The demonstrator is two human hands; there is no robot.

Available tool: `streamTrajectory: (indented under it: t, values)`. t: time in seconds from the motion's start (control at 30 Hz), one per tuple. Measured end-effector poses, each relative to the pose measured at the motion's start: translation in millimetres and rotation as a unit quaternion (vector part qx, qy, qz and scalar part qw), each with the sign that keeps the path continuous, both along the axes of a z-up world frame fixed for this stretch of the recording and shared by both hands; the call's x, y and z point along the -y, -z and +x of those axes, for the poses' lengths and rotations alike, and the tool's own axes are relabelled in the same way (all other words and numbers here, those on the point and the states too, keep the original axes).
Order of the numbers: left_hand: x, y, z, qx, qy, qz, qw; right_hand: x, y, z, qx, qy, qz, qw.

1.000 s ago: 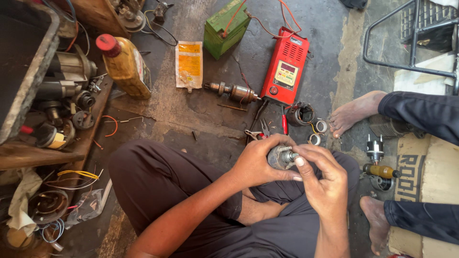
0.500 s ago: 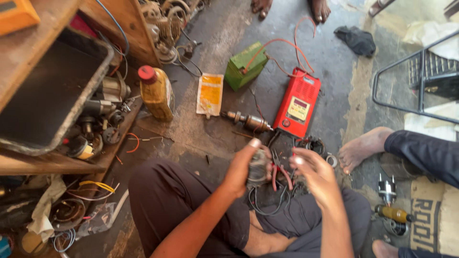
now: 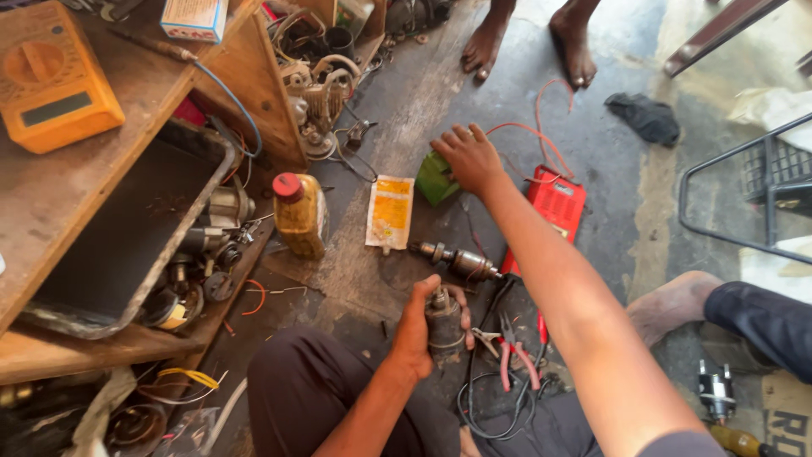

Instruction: The person sits on the floor and repairs electrical components, including a motor and a battery. They connect wires, use pliers to strip and twist wires, and assemble parts of the motor.

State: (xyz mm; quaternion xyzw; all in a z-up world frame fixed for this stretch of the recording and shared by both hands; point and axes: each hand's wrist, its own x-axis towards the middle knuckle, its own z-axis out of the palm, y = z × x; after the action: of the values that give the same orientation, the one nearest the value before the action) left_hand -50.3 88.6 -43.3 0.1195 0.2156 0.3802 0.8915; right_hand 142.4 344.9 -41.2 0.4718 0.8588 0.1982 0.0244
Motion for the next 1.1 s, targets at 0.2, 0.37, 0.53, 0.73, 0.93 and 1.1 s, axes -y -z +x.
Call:
streamTrajectory:
  t: [0.2,0.37,0.53,0.73,0.93,1.1]
  values:
    - [-7,4,-8,0.023,-0.02,-0.052,0.998,9,-5,11,-0.001,0.027,-0.086,0.996]
    - [-15,-1,-12,0.043,-0.047,-0.126,0.99,69,8,4,0.01,0.017,-0.048,0.999]
    - [-13,-8,-23,0.05,-0.126,-0.101,0.986,151,11,-18,-0.047,0.095,-0.119,0.987]
    - [-20,-19,-47,0.06,-0.158,-0.087,0.982,220,-2,-54,-0.099,0.158,-0.115,0.976]
    - [-23,-18,-57,-0.011,-0.151,-0.108,0.983,265,-26,-43,-0.275,0.137,-0.075,0.949]
    - [-25,-13,-48,-0.018,-0.143,-0.097,0.985,271,-19,16,-0.596,0.325,0.065,0.732]
